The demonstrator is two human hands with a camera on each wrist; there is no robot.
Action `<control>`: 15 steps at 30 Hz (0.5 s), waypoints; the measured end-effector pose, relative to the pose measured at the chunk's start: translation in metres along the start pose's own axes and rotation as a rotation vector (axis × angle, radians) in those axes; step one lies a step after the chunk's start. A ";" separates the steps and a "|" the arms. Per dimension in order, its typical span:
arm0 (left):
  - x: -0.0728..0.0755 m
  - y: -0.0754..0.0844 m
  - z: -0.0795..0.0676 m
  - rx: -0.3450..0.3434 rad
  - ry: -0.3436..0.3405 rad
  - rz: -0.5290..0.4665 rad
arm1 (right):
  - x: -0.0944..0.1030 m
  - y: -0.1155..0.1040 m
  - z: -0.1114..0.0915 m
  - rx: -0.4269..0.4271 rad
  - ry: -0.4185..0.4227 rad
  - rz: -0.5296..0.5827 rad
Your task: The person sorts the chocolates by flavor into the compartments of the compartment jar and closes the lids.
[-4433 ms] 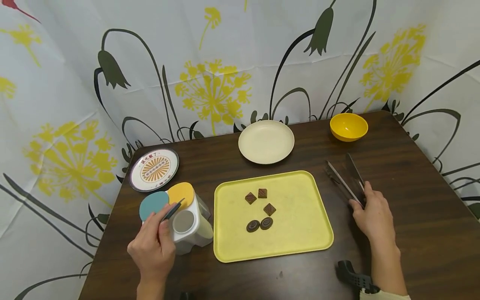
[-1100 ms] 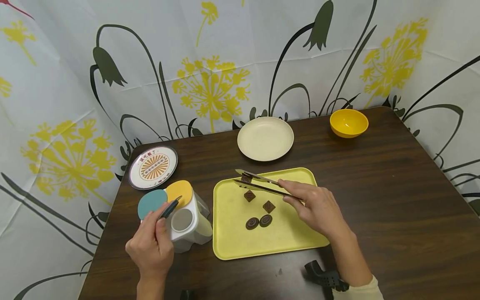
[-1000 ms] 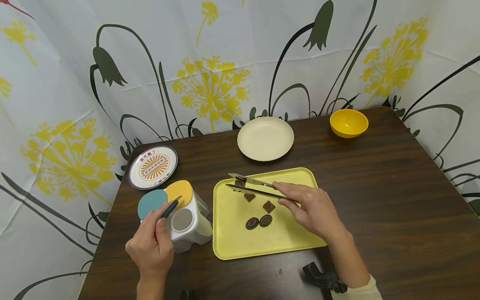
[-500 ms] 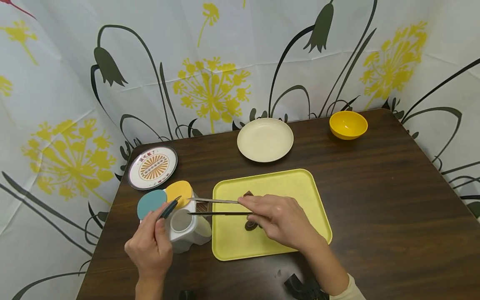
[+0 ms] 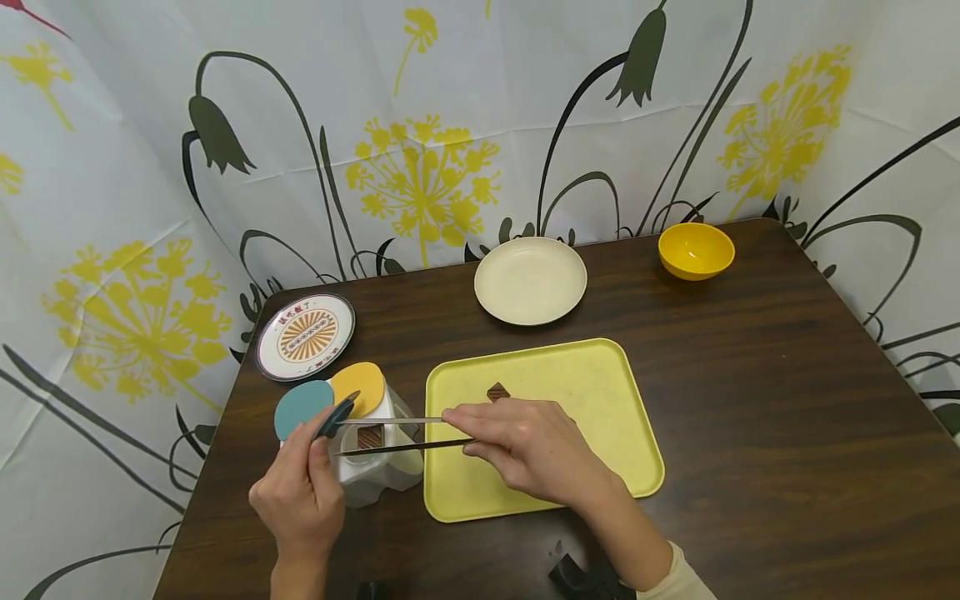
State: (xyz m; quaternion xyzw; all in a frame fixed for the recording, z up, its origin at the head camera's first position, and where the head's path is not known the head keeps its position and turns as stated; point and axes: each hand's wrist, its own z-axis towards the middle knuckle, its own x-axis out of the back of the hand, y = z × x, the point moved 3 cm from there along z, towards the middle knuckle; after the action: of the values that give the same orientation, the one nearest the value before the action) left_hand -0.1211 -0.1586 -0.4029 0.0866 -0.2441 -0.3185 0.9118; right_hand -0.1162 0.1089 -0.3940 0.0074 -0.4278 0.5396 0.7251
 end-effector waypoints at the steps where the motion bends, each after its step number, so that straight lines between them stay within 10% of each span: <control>1: 0.000 0.000 0.000 0.001 0.001 0.001 | -0.001 0.000 0.000 0.000 -0.004 -0.001; 15: -0.002 0.000 0.000 0.003 0.014 -0.006 | 0.000 0.000 -0.001 -0.036 -0.049 -0.004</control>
State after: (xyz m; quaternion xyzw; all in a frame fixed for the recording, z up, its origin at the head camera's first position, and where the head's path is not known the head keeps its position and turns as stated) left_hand -0.1224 -0.1577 -0.4041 0.0909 -0.2380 -0.3204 0.9124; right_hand -0.1153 0.1090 -0.3946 0.0081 -0.4550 0.5301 0.7154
